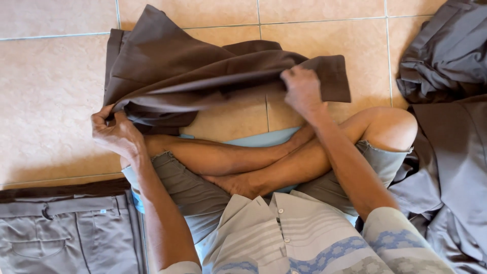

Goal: A person sitting on the floor sorts through a pile of brown trousers, selects one, spreads it out, and folds it into a neat rectangle.

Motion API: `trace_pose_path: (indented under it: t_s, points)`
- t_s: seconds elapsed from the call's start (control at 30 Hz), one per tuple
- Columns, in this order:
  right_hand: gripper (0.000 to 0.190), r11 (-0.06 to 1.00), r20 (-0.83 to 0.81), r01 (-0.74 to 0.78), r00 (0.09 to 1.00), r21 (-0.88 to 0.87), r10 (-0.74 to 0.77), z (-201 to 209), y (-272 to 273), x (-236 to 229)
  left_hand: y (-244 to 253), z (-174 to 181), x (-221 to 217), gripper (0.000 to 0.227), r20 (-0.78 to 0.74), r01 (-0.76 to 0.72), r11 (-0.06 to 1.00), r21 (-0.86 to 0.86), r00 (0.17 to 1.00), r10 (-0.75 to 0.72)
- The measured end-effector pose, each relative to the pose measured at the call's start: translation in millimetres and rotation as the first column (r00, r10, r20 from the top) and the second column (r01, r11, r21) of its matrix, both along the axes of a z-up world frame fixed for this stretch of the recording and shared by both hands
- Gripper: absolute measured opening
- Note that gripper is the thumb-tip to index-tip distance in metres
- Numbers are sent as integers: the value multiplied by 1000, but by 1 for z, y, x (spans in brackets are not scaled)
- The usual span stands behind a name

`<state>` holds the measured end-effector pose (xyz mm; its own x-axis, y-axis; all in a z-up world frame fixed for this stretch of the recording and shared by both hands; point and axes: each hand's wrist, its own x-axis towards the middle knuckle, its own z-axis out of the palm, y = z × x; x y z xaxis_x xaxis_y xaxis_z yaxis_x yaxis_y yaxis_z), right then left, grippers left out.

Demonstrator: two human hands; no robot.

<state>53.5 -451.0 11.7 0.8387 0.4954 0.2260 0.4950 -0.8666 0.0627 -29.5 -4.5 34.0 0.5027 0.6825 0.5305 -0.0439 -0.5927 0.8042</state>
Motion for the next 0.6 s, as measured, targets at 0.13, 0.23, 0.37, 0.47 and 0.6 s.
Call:
trace_pose_path:
  t_s: [0.13, 0.23, 0.37, 0.47, 0.6]
  points:
    - [33, 976, -122, 207, 969, -71, -215, -6, -44, 13, -1, -3, -1, 20, 4, 70, 998, -2, 998, -70]
    - [25, 944, -85, 327, 942, 34, -324, -10, -71, 31, 13, -31, 0, 23, -84, 132, 991, -3, 988, -132]
    - [32, 863, 130, 138, 965, 485, -228, 31, -87, 41, -29, 42, -7, 90, -446, 458, 888, 33, 802, -397]
    - [51, 745, -165, 286, 958, 603, -234, 74, -67, 32, -50, 52, -2, 104, -894, 587, 807, 66, 394, -214]
    - [15, 887, -204, 428, 897, 174, -393, 5, -99, 56, -25, -62, 29, 85, -923, 702, 621, 349, 371, 99]
